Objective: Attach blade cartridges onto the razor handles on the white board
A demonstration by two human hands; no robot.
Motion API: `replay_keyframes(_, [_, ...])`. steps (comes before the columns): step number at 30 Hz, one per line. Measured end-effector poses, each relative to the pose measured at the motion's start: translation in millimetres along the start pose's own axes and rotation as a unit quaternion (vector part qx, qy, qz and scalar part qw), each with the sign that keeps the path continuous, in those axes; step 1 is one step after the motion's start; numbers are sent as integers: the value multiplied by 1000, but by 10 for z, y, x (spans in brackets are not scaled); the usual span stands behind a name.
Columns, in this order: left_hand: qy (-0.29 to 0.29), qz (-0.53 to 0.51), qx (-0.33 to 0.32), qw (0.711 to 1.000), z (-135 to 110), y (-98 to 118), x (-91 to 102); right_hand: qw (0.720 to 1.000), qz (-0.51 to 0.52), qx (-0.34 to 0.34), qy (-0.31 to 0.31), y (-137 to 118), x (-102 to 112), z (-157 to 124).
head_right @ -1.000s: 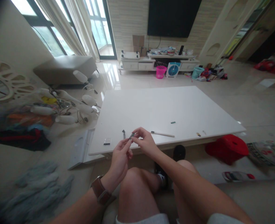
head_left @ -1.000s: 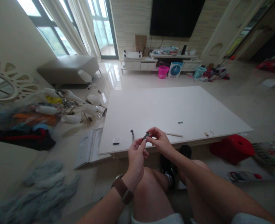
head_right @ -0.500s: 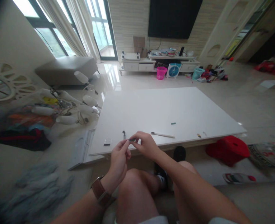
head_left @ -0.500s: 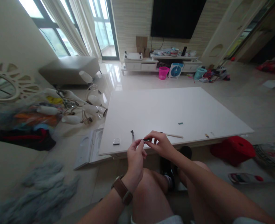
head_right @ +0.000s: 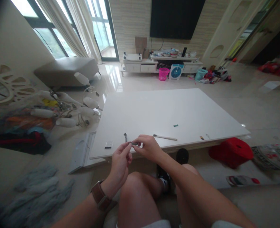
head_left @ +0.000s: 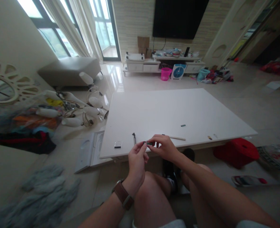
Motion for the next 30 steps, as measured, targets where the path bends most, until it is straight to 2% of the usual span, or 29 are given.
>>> replay_keyframes(30, [10, -17, 5, 1000, -20, -7, 7, 999, 46, -30, -1, -32, -18, 6])
Point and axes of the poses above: each hand's wrist, its own z-axis towards the middle knuckle, its own x-axis out of the back of the hand, y = z × x, the point moved 1 cm from there along z, towards the middle knuckle, and after that the axes turned 6 degrees about -z, right-handed, at the moved point
